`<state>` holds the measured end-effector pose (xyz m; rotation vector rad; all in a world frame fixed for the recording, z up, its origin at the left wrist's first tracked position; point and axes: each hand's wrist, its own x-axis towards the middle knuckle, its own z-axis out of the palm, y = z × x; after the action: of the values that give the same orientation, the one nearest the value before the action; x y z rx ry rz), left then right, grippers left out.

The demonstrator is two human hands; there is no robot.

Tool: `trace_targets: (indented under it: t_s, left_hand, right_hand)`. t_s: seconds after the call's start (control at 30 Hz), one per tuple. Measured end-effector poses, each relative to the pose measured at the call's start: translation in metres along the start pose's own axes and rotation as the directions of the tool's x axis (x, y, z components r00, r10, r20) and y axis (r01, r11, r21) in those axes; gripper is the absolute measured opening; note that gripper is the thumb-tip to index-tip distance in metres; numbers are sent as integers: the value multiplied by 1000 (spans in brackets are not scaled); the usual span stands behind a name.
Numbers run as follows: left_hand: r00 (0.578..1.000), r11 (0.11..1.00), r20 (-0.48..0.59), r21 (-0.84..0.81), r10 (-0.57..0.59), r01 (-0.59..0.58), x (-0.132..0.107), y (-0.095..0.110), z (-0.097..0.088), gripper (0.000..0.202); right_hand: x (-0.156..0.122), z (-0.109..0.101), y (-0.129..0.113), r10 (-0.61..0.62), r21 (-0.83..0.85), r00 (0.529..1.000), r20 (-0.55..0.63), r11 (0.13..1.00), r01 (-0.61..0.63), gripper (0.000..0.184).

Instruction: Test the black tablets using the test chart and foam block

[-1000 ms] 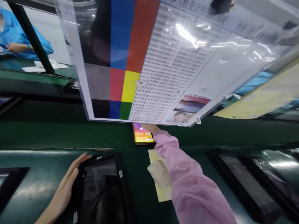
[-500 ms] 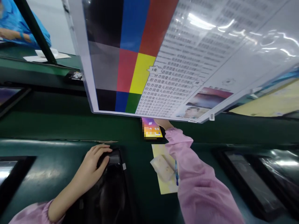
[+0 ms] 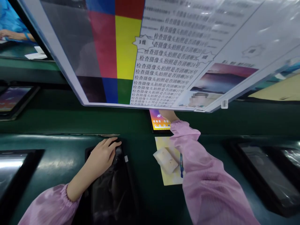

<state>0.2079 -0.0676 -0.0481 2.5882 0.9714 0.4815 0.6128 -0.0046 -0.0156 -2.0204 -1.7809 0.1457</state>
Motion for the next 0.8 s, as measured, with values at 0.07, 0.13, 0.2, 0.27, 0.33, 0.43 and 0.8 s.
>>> trace_targets:
  t_s: [0.07,0.13,0.2,0.27,0.33,0.43,0.8]
  left_hand:
    - [999,999,28,16,27,-28,1,-3,-2,43]
    - [997,998,58,20,53,-54,1,-7,-5,42]
    - [993,997,90,5,82,-83,1,-11,-8,39]
    - [985,993,123,-27,117,-115,0,-14,-11,37]
    - [976,987,154,-69,153,-144,-1,-17,-13,36]
    - [962,978,197,-128,187,-163,-2,-21,-15,32]
    - [920,952,323,-275,224,-135,-7,-24,-25,36]
  right_hand:
    - [2,3,8,4,-37,1000,25,999,-3,33]
    - [3,7,16,4,-84,999,38,996,0,33]
    - [5,10,25,4,-131,999,39,991,1,34]
    - [5,12,32,-1,-174,1000,30,985,6,34]
    - [5,14,39,-10,-214,1000,17,977,13,33]
    - [4,16,48,-20,-275,1000,-2,961,19,36]
    - [1,5,73,-64,-480,994,-91,877,13,37]
